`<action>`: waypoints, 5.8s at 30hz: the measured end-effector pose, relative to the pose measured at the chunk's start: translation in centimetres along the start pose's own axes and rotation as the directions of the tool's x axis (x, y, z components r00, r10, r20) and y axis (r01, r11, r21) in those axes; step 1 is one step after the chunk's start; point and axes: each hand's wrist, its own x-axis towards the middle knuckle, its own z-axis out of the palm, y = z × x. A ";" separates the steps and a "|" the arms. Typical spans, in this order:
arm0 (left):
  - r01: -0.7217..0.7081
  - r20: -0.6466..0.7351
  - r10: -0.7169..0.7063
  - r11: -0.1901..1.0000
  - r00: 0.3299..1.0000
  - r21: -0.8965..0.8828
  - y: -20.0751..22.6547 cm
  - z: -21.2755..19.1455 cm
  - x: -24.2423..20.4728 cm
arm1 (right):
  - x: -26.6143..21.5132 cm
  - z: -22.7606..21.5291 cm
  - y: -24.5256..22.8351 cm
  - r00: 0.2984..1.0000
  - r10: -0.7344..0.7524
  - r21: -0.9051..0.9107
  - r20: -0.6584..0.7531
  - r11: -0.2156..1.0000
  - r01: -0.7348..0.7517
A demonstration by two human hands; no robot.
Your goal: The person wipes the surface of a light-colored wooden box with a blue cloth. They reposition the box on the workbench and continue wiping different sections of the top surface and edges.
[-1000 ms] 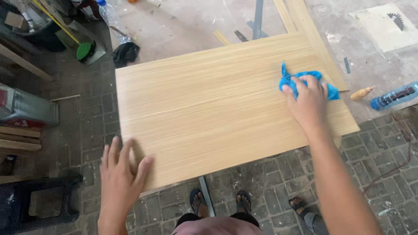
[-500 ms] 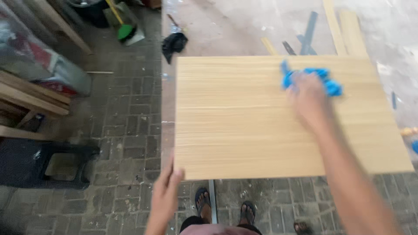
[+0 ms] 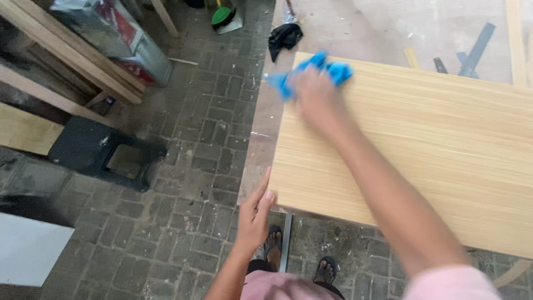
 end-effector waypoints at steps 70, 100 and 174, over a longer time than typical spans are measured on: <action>-0.306 0.323 -0.039 0.234 0.946 0.923 5.6 9.4 15.4 | -25.4 -6.2 13.7 0.888 0.422 0.147 -0.181 0.905 -0.400; -0.336 0.316 0.114 0.306 0.942 0.891 3.1 8.2 16.3 | -16.8 -2.6 9.8 0.980 0.173 0.059 -0.101 0.984 -0.167; -0.358 0.298 0.214 0.352 0.930 0.865 2.6 7.7 16.1 | -22.0 -4.5 11.4 0.977 0.161 0.213 -0.139 0.968 -0.129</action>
